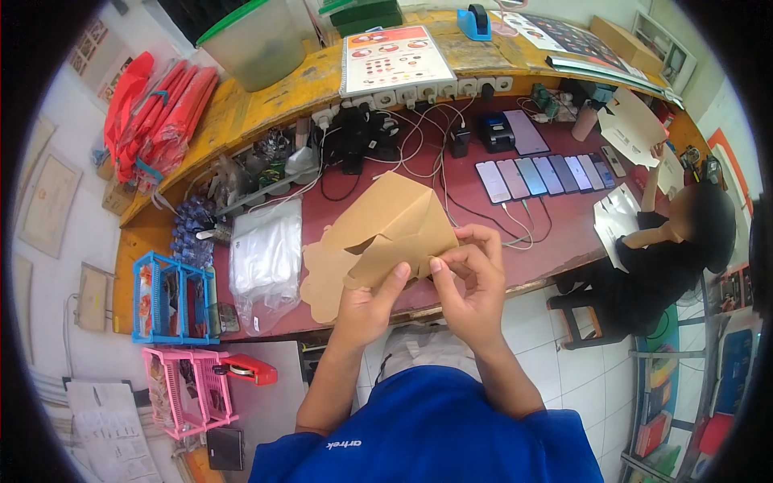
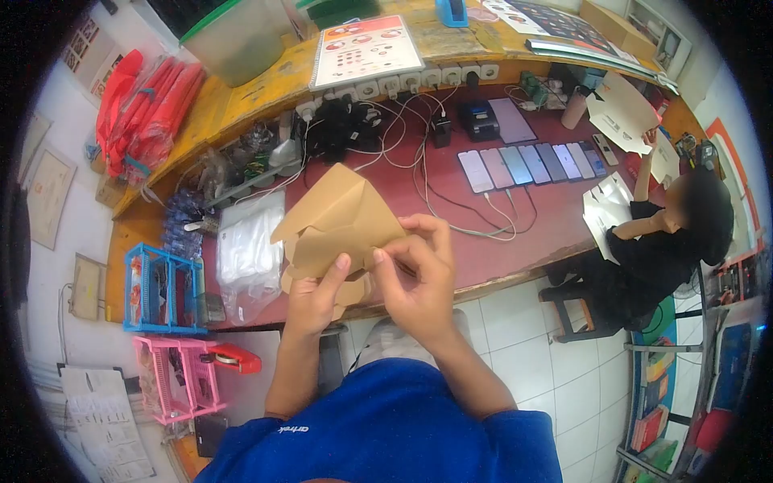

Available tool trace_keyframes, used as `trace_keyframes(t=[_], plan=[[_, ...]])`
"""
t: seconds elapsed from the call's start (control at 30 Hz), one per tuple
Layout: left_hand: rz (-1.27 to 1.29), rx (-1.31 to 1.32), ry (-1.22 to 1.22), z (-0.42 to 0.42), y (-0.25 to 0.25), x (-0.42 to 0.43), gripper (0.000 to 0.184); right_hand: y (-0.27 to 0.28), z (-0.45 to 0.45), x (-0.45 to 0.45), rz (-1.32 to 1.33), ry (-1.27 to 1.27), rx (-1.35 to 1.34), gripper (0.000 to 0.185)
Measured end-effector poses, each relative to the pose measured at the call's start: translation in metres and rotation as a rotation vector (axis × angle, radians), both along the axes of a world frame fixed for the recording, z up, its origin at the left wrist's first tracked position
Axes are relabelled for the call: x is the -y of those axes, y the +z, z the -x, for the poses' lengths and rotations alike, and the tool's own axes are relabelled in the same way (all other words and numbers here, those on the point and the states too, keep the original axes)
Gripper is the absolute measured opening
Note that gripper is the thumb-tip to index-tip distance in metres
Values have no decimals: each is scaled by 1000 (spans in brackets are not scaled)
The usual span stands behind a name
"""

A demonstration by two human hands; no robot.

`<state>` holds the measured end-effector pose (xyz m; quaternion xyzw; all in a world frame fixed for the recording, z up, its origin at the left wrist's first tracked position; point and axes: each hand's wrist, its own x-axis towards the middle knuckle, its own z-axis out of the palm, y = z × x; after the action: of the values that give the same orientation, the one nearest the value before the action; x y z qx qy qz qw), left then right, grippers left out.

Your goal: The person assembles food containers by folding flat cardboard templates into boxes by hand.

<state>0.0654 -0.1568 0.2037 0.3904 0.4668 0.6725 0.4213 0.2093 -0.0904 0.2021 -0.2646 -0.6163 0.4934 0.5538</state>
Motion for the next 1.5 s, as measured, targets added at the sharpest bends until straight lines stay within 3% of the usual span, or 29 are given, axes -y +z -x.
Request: trace_keyframes(t=[0.17,0.23,0.33,0.4,0.5,0.77,0.87,0.97,1.13,1.33,1.43,1.5], plan=[[-43,-86,17,-2,2,0,31,-1,1,-1,-72,-65,94,4],[-75,-251,13,-4,0,0,31,-2,3,-2,-70,-86,91,4],[-28,-178,44,-6,0,-2,30,0,4,-7,-32,-61,53,8],[-38,-128,74,-5,-3,-3,29,6,6,-5,128,-11,-65,12],[-43,-58,73,3,-7,-7,29,-6,5,-10,88,11,-68,17],[-55,-71,20,6,-11,-7,28,-2,-5,-20,146,88,5,9],[-48,-119,0,2,-9,-8,28,-1,-3,-20,149,48,33,9],[-108,-348,31,-1,-4,-10,27,-1,4,-17,106,-10,12,11],[-120,-140,-3,7,-10,-14,27,-6,13,-20,109,-41,-110,12],[-52,-95,-22,9,-20,-16,29,-18,15,-25,106,-37,-101,13],[-38,-25,-44,16,-26,-21,30,-27,17,-29,17,-124,55,8],[-40,40,-54,23,-29,-23,30,-35,18,-35,-124,-54,54,19]])
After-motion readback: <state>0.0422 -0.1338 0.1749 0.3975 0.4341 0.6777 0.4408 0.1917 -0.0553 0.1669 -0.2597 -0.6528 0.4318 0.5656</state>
